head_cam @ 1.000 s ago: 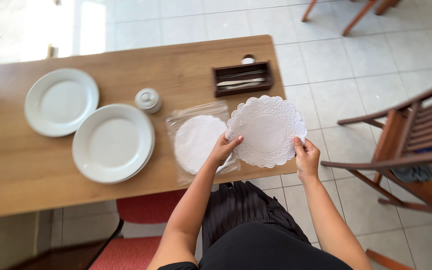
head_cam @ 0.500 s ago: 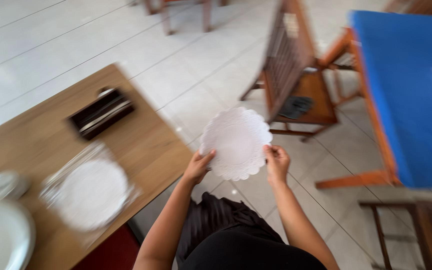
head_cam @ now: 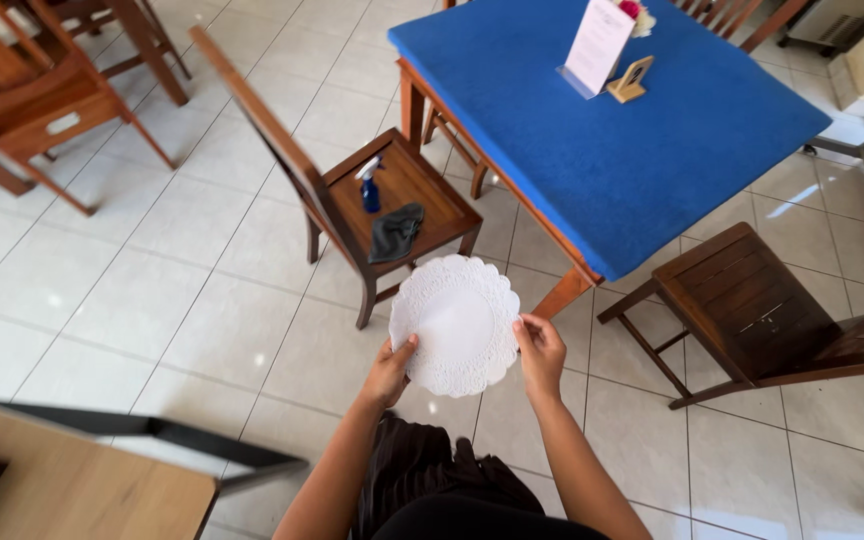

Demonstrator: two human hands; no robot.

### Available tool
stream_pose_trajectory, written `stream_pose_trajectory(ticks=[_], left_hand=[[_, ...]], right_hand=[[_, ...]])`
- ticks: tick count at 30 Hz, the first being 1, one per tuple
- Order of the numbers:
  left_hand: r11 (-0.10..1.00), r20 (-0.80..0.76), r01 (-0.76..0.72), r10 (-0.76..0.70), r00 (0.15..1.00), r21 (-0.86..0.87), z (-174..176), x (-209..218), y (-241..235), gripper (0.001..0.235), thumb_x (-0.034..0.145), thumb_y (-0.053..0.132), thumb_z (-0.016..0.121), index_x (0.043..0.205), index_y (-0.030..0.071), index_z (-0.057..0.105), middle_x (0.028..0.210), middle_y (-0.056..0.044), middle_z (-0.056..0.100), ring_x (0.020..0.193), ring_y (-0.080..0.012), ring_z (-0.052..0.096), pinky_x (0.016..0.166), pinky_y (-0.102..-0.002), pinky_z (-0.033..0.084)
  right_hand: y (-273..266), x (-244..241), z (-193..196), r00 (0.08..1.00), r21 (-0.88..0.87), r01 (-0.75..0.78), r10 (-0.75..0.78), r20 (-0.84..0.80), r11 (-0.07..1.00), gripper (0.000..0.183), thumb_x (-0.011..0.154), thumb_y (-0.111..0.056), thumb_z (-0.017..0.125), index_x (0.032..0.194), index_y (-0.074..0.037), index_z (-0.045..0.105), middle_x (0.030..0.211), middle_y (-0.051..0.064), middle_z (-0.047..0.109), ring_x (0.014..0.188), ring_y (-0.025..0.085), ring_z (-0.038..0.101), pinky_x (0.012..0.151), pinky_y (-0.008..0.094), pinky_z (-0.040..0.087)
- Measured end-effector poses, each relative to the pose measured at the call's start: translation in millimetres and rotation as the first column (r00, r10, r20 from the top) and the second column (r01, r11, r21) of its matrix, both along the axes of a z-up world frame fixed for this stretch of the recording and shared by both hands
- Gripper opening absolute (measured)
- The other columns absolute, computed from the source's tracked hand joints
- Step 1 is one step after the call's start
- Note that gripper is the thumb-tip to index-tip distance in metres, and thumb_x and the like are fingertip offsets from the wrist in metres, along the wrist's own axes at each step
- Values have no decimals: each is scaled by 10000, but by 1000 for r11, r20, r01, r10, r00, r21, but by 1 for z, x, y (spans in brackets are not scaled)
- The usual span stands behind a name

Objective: The person picks up a small vase of flowers and places it on a table, then adds a menu stand and a wooden table number before arranging several paper doilies on the table surface.

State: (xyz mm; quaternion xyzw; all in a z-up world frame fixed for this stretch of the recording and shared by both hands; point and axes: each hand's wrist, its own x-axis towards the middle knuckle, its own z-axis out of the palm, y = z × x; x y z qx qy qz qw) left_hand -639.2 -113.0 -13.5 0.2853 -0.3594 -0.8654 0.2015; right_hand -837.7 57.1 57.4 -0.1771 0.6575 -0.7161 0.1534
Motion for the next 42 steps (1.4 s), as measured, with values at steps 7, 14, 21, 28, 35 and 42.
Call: stream_pose_trajectory(ticks=[7, 14, 21, 28, 35, 42], left_hand=[[991, -12, 129, -128, 992, 30, -18, -102, -45, 496, 982, 304, 630, 1389, 33, 548, 1258, -116, 693, 1124, -234, 683, 949, -392, 575], [971, 3, 237, -237, 971, 36, -1, -214, -123, 544, 983, 330, 608, 1447, 80, 474, 1314, -102, 655, 1168, -218, 660, 981, -401, 564], [973, -34, 230, -231, 972, -8, 21, -282, -197, 549, 993, 321, 604, 1454, 51, 476, 1302, -141, 654, 1138, -251, 663, 945, -418, 572], [985, -65, 171, -170, 983, 9, 20, -323, -239, 542, 990, 302, 626, 1464, 80, 485, 1337, -84, 656, 1179, -220, 665, 962, -390, 582], [997, -17, 29, -27, 999, 71, 41, -359, -270, 539, 975, 286, 591, 1443, 67, 439, 1312, -184, 616, 1141, -322, 669, 930, -512, 594], [988, -66, -157, 157, 985, 12, 16, -388, -295, 559, 1022, 281, 598, 1454, -38, 445, 1357, -218, 620, 1196, -308, 670, 1014, -487, 568]], right_hand=[[-22, -78, -31, 990, 79, 124, -118, -72, 989, 199, 910, -101, 758, 1075, -7, 698, 896, 21, 698, 767, 76, 631, 631, 244, 514], [-93, -173, -11, 910, 101, 266, -215, -355, 959, 117, 925, -86, 766, 986, -5, 708, 936, 27, 676, 782, 78, 630, 679, 232, 517], [-180, -246, 6, 909, 147, 321, -261, -326, 936, 133, 951, -87, 767, 1005, 11, 695, 851, 33, 694, 764, 95, 619, 691, 243, 502], [-225, -317, -38, 916, 59, 293, -263, -302, 954, 122, 951, -86, 747, 1001, 3, 681, 890, 14, 703, 799, 64, 631, 710, 221, 508], [-289, -408, -79, 970, -147, 127, -154, -186, 981, 122, 1026, -72, 659, 1079, -25, 560, 899, 21, 648, 806, 68, 583, 714, 226, 479], [-337, -499, -74, 991, -231, 120, -102, 89, 966, 119, 1032, -60, 628, 1100, -31, 535, 1010, 66, 662, 911, 96, 628, 810, 233, 526]])
